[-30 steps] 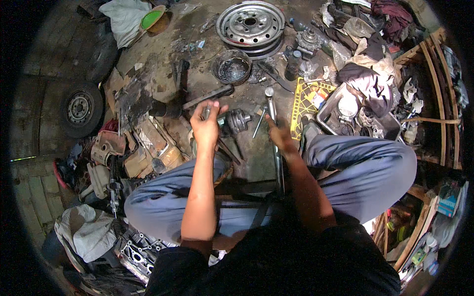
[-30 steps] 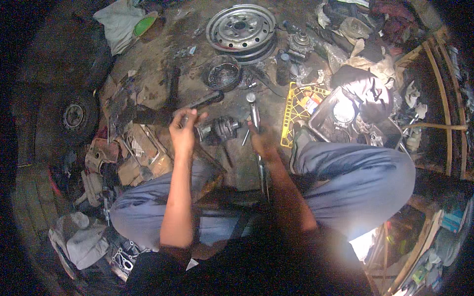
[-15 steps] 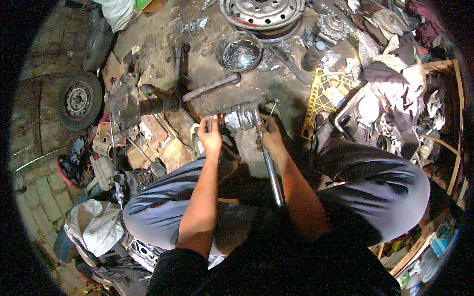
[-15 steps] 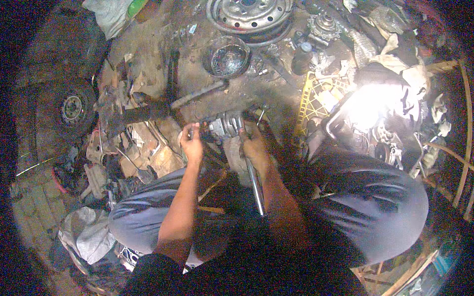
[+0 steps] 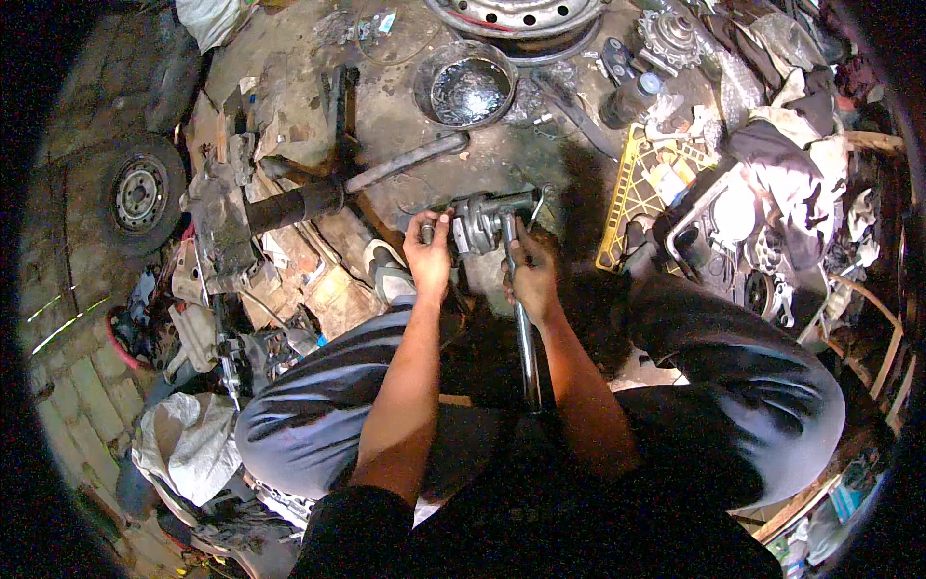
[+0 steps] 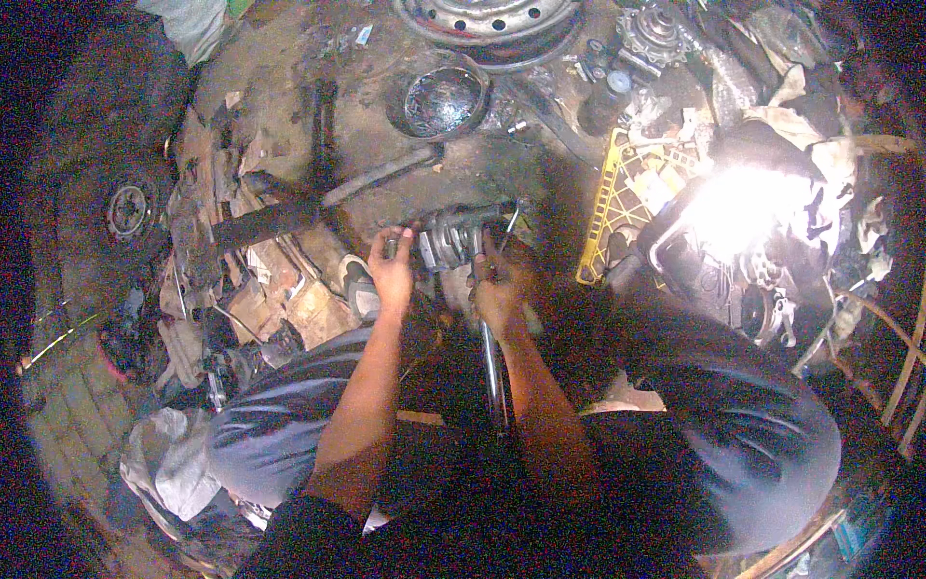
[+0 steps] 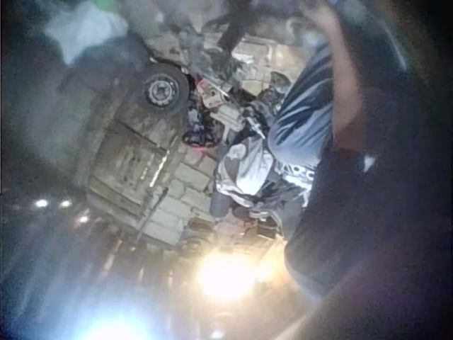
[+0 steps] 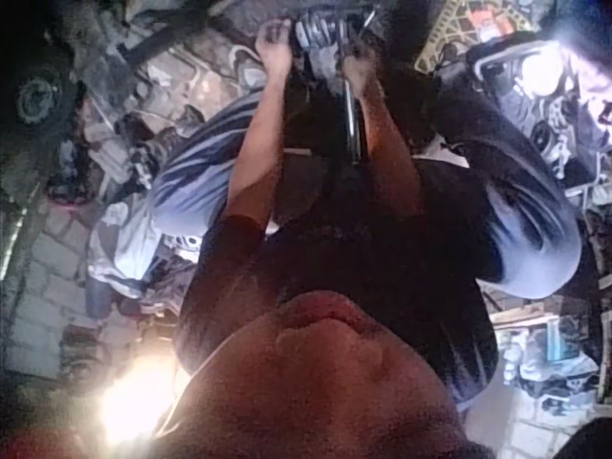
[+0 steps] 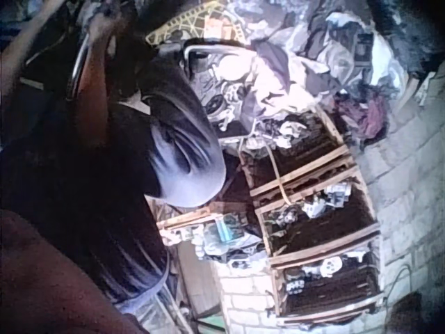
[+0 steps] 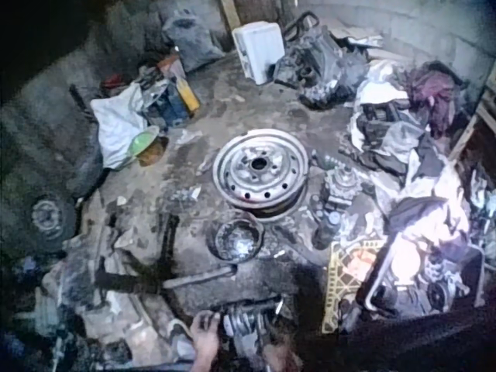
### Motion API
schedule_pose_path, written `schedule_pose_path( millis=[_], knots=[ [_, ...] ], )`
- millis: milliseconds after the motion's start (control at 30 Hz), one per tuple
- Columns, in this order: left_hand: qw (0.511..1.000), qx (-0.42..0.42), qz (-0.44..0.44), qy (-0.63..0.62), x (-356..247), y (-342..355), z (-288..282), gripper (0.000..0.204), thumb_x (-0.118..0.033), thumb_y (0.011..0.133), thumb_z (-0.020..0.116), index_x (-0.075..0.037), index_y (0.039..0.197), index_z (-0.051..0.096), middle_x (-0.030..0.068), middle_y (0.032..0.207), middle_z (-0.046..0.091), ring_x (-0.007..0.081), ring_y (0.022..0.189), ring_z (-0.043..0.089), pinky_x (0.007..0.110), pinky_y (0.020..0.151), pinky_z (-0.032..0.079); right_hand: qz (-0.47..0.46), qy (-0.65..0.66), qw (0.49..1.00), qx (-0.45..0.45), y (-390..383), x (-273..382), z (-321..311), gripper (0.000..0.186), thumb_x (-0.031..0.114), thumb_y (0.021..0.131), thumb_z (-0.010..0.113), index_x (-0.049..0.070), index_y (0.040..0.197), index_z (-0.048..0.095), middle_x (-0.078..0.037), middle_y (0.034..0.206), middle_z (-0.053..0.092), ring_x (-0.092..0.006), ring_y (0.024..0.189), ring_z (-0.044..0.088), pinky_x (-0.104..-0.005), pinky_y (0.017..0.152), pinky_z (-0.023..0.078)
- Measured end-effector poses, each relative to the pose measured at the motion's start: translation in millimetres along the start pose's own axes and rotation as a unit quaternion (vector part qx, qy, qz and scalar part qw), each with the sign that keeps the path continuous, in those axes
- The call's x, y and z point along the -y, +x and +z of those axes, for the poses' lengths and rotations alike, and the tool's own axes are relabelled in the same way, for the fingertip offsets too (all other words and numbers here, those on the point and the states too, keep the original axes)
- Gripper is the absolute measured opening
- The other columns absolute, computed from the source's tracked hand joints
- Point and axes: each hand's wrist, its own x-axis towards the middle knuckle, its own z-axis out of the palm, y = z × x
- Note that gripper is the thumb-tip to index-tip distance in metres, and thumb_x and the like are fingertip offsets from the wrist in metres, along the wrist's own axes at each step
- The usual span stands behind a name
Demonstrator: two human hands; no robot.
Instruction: The person sits on the floor in a cluttered workshop and uses a wrench to tighten bolts on a metallic mechanical component. They rotate the part to access different sides and continue tightening throughout the clip.
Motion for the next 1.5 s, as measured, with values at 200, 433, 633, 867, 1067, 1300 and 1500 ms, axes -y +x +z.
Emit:
schedule_pose_path(
  millis=[200,433,633,867,1067,1300,1500],
  knots=[
    [0.996,-0.004,-0.012,-0.086,4.2,3.7,9.5,0.014,0.000,0.092,0.066,-0.002,0.099,0.055,0.0098,0.099,0.071,0.0159,0.099,0.069,0.024,0.078,0.048,0.008,0.016,0.996,-0.083,1.9,-3.7,6.8,0.039,0.026,0.105,0.050,0.033,0.144,0.052,0.002,0.066,0.050,-0.0092,0.041,0.042,-0.0276,0.035,0.038],
    [0.997,-0.009,-0.008,-0.072,7.7,4.2,8.6,0.015,0.004,0.092,0.064,-0.003,0.100,0.054,0.0081,0.099,0.071,0.0112,0.090,0.065,0.022,0.070,0.044,0.000,0.032,0.998,-0.047,-0.6,-1.5,10.1,0.040,0.022,0.105,0.051,0.031,0.143,0.052,0.002,0.064,0.050,-0.0085,0.040,0.042,-0.0268,0.033,0.037],
    [0.994,0.000,-0.028,-0.105,10.3,7.3,6.7,0.014,0.000,0.092,0.065,-0.004,0.100,0.055,0.0107,0.102,0.074,0.0062,0.077,0.058,0.021,0.064,0.041,-0.084,-0.011,0.995,-0.049,6.0,-11.2,11.7,0.042,0.025,0.105,0.051,0.027,0.146,0.049,0.002,0.063,0.049,-0.0081,0.040,0.042,-0.0270,0.034,0.036],
    [0.994,0.014,-0.042,-0.103,7.9,7.4,4.5,0.014,-0.002,0.093,0.066,-0.007,0.100,0.055,0.0089,0.102,0.075,0.0026,0.051,0.043,0.022,0.043,0.031,-0.093,0.013,0.987,-0.130,17.9,-18.6,10.4,0.043,0.025,0.104,0.053,0.030,0.146,0.049,0.003,0.062,0.048,-0.0077,0.040,0.041,-0.0272,0.035,0.036],
    [0.995,0.015,-0.029,-0.098,11.3,9.8,3.3,0.014,-0.003,0.093,0.066,-0.008,0.101,0.055,0.0088,0.101,0.075,0.0021,0.050,0.041,0.023,0.042,0.030,-0.056,-0.046,0.996,-0.047,12.9,-18.0,13.7,0.042,0.024,0.104,0.054,0.030,0.145,0.051,0.004,0.061,0.049,-0.0073,0.042,0.042,-0.0272,0.037,0.037],
    [0.990,0.008,-0.079,-0.116,0.3,4.2,3.1,0.015,-0.002,0.092,0.066,-0.009,0.100,0.055,0.0093,0.103,0.075,0.0027,0.050,0.043,0.023,0.042,0.032,-0.121,0.001,0.986,-0.114,34.6,-32.0,6.2,0.043,0.024,0.104,0.053,0.027,0.147,0.049,0.004,0.062,0.050,-0.0070,0.043,0.042,-0.0275,0.038,0.036],
    [0.988,0.008,-0.093,-0.123,-0.5,6.3,2.7,0.015,-0.003,0.093,0.065,-0.008,0.101,0.053,0.0098,0.104,0.075,0.0050,0.044,0.042,0.024,0.037,0.032,-0.112,-0.117,0.985,-0.058,31.7,-23.9,5.3,0.042,0.022,0.104,0.054,0.026,0.146,0.051,0.003,0.065,0.051,-0.0071,0.045,0.045,-0.0275,0.037,0.036]
  ],
)
